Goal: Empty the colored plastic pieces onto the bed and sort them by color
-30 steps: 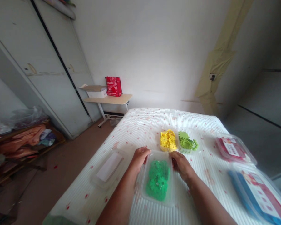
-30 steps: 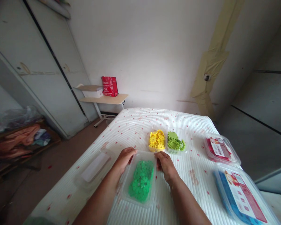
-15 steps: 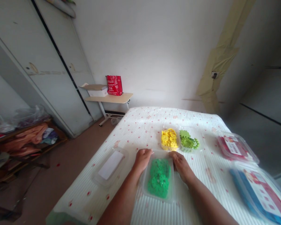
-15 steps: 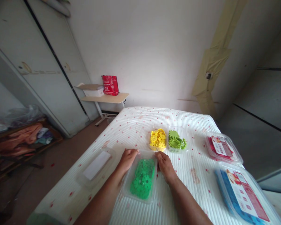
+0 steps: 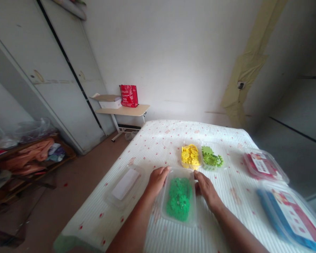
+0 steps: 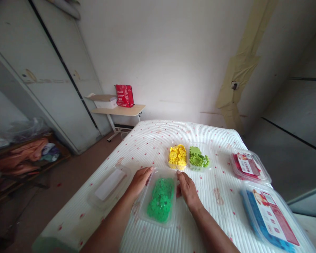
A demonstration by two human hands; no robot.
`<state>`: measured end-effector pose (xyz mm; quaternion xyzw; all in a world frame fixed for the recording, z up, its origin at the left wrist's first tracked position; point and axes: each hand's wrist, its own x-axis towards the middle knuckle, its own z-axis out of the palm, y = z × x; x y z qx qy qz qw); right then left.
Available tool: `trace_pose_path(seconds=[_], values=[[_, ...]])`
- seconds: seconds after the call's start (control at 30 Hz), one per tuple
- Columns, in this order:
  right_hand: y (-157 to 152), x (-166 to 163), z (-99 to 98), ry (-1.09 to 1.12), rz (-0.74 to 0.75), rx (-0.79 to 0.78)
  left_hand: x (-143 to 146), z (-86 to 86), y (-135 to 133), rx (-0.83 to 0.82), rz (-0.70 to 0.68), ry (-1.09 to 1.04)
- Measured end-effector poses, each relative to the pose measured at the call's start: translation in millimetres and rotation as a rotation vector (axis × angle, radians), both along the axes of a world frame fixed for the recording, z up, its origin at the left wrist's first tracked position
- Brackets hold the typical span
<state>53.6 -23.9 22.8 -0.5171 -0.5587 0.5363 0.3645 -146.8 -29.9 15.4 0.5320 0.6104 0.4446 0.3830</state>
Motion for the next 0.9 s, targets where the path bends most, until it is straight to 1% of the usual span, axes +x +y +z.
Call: trace_pose_path(seconds=[0.07,0.13,0.2,0.3,0.43,0.53,0.63,0.8,0.83,0.9], values=[[-11,5,1.1,0.027,0.053,-0.098,-1,4.6,-16,-0.034,-0.027,-0.063],[-23,10,0.5,0.077,0.122,-0.154,-1,5.9,-34,-0.09,-0.043,-0.193],[-34,14,-0.6,0.142,0.172,-0.173,1,4.0,-50,-0.144,-0.056,-0.312],[-43,16,-0.9,0.202,0.19,-0.172,4,-2.2,-64,-0.164,-0.064,-0.392],[-43,16,0.8,0.229,0.214,-0.161,6,-11.7,-67,-0.158,-0.05,-0.406],[-42,15,-0.4,0.254,0.217,-0.138,6,-14.4,-66,-0.175,-0.071,-0.417],[-40,13,-4.1,0.249,0.207,-0.131,6,-10.3,-66,-0.18,-0.087,-0.419],[-43,9,-10.4,0.162,0.172,-0.121,8,-2.2,-66,-0.18,-0.052,-0.394],[-45,8,-10.9,0.129,0.163,-0.092,8,-2.1,-67,-0.179,-0.049,-0.382],[-51,9,-10.5,0.023,0.148,0.012,11,-2.5,-70,-0.181,-0.057,-0.355]])
